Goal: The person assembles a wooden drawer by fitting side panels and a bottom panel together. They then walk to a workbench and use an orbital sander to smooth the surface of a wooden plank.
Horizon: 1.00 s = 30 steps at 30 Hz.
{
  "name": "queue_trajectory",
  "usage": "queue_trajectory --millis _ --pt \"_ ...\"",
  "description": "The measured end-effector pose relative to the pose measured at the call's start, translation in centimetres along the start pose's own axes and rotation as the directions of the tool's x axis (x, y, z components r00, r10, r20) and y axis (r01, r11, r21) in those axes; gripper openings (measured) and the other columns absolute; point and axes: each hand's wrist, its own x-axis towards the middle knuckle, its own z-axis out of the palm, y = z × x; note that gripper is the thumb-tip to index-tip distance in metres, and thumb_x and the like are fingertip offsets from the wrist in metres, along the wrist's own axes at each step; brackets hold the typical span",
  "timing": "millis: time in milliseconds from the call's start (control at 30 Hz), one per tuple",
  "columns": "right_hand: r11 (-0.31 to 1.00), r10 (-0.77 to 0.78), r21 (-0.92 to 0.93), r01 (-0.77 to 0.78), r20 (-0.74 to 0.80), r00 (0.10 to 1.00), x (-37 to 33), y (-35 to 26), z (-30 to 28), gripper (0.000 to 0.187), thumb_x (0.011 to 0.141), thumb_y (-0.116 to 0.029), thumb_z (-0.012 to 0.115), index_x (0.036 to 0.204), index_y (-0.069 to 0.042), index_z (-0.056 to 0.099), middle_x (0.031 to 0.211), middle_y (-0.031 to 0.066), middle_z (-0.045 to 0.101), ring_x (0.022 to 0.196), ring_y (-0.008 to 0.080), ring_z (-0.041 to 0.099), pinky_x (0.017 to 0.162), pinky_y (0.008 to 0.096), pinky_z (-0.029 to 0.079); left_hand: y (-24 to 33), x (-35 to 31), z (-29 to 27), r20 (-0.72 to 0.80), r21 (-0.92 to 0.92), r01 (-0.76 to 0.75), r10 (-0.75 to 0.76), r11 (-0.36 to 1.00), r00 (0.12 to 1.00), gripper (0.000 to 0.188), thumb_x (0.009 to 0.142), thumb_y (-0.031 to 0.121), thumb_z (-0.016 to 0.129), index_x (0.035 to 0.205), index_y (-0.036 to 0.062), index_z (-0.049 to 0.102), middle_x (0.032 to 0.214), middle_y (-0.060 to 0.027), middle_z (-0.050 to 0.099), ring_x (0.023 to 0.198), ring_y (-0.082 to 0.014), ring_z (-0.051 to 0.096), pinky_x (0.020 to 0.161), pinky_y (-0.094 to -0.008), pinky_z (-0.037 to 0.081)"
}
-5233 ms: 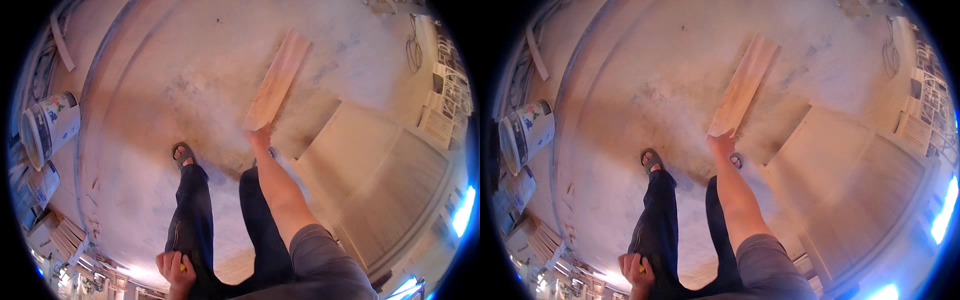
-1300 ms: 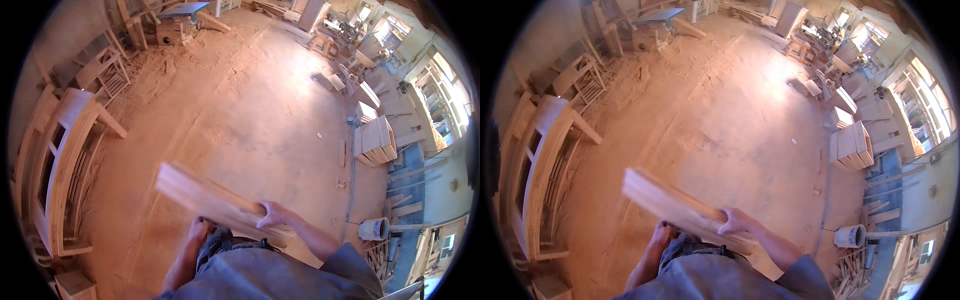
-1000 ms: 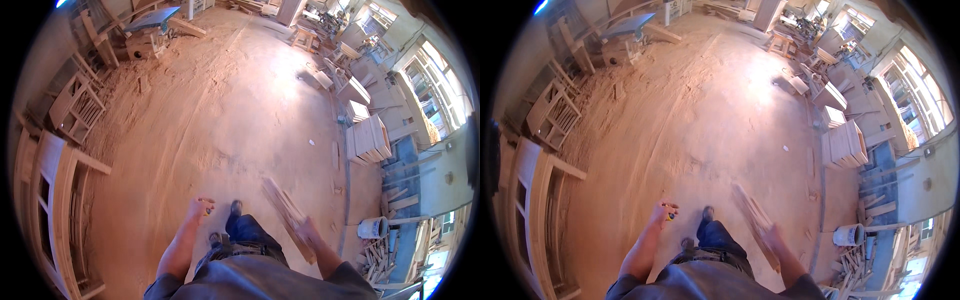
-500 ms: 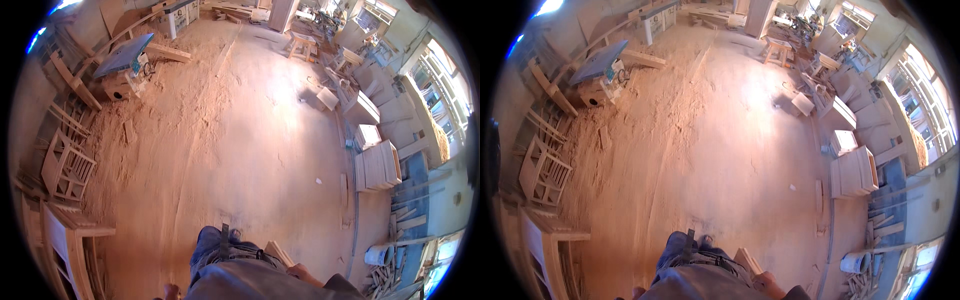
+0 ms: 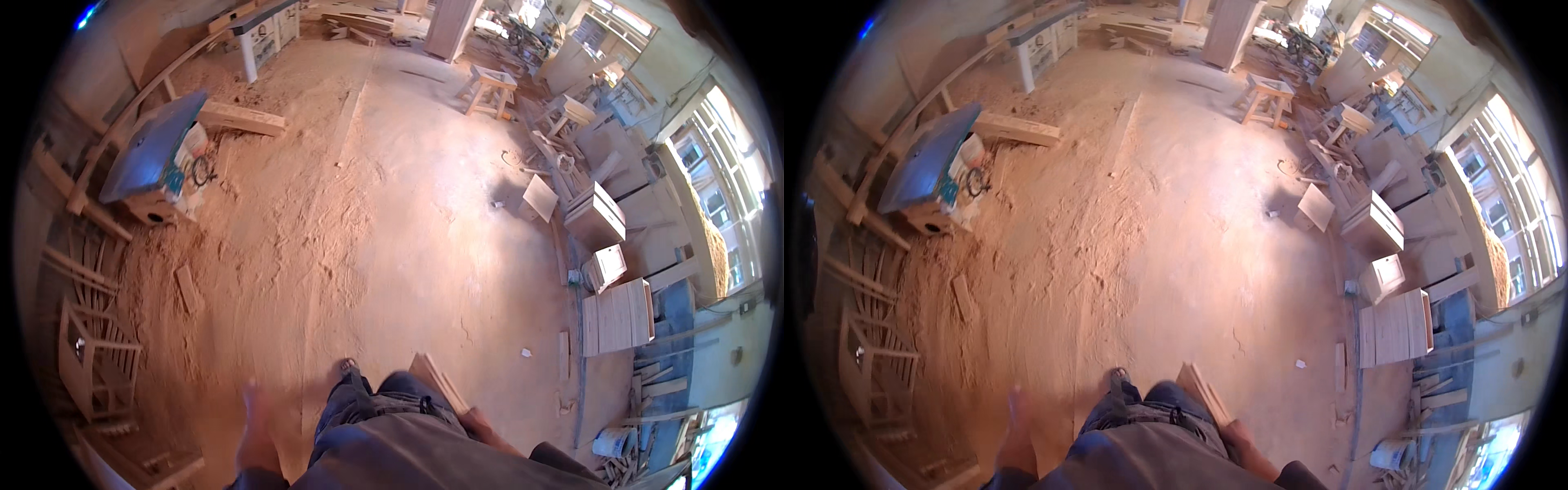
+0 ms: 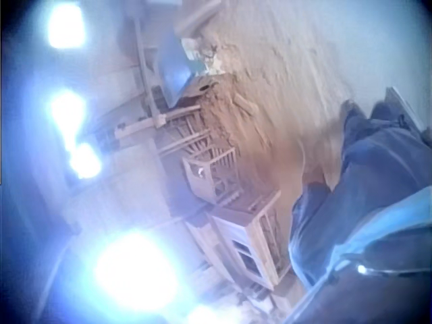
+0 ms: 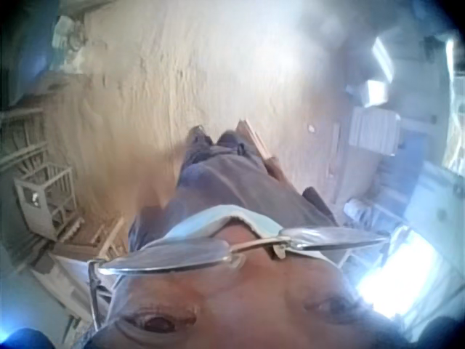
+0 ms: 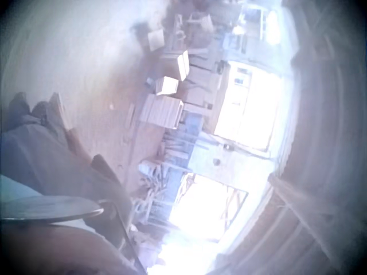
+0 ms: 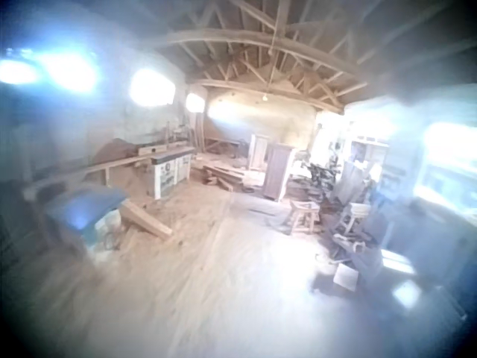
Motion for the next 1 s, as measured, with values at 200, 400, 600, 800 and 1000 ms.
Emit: queue_trajectory --millis 200,400,600,800,1000 --pt "0.993 -0.071 0.094 0.078 -0.078 0.994 9.3 -15.6 -10.0 0.043 0.083 -0.035 0.061 0.101 0.002 0.074 0.101 0.0312 0.069 0.1 0.0454 0.069 0.087 0.0502 0.053 43.4 24.7 1.3 0.223 -0.329 -0.157 0.239 0.931 0.945 0.028 0.086 0.011 0.061 0.107 -0.0084 0.063 0.078 -0.0176 0.066 0.068 -0.026 0.062 0.063 -0.0383 0.049" --pt "0.993 0.019 0.115 -0.015 -0.035 0.999 22.9 -32.8 -19.8 0.044 0.088 -0.039 0.058 0.109 -0.005 0.074 0.117 0.0246 0.069 0.112 0.0385 0.066 0.094 0.0468 0.052 48.4 37.4 8.0 0.233 0.086 -0.453 0.424 0.887 0.875 0.044 0.088 0.022 0.065 0.124 -0.0042 0.061 0.108 -0.0272 0.069 0.099 -0.0384 0.069 0.081 -0.0482 0.053" --pt "1.0 0.025 -0.015 -0.023 0.144 0.989 31.3 -43.9 -33.1 0.045 0.084 -0.04 0.063 0.11 -0.005 0.075 0.118 0.0197 0.07 0.114 0.0351 0.067 0.093 0.0443 0.053 35.6 34.0 10.3 0.789 0.364 -0.343 -0.091 0.866 0.607 0.023 0.073 0.028 0.071 0.087 0.0089 0.075 0.09 -0.0166 0.071 0.088 -0.0355 0.068 0.077 -0.0453 0.055" --pt "0.97 0.062 -0.242 -0.024 0.153 0.986 36.9 -60.5 -45.9 0.052 0.08 -0.046 0.067 0.112 -0.006 0.074 0.12 0.0188 0.07 0.114 0.0319 0.067 0.093 0.0418 0.054 46.0 41.8 13.3 0.742 0.438 -0.114 -0.287 0.892 0.605 0.029 0.079 0.028 0.066 0.099 0.0085 0.074 0.104 -0.0166 0.07 0.1 -0.0329 0.066 0.085 -0.0458 0.053" --pt "0.968 0.119 -0.231 -0.096 0.087 0.989 40.4 -78.1 -57.4 0.052 0.084 -0.048 0.065 0.117 -0.008 0.074 0.117 0.0205 0.07 0.11 0.0327 0.068 0.092 0.0419 0.054 54.7 60.5 19.4 0.712 0.438 -0.292 -0.129 0.85 0.69 0.036 0.085 0.028 0.061 0.112 0.0081 0.072 0.118 -0.0167 0.068 0.112 -0.0304 0.064 0.093 -0.0463 0.05"
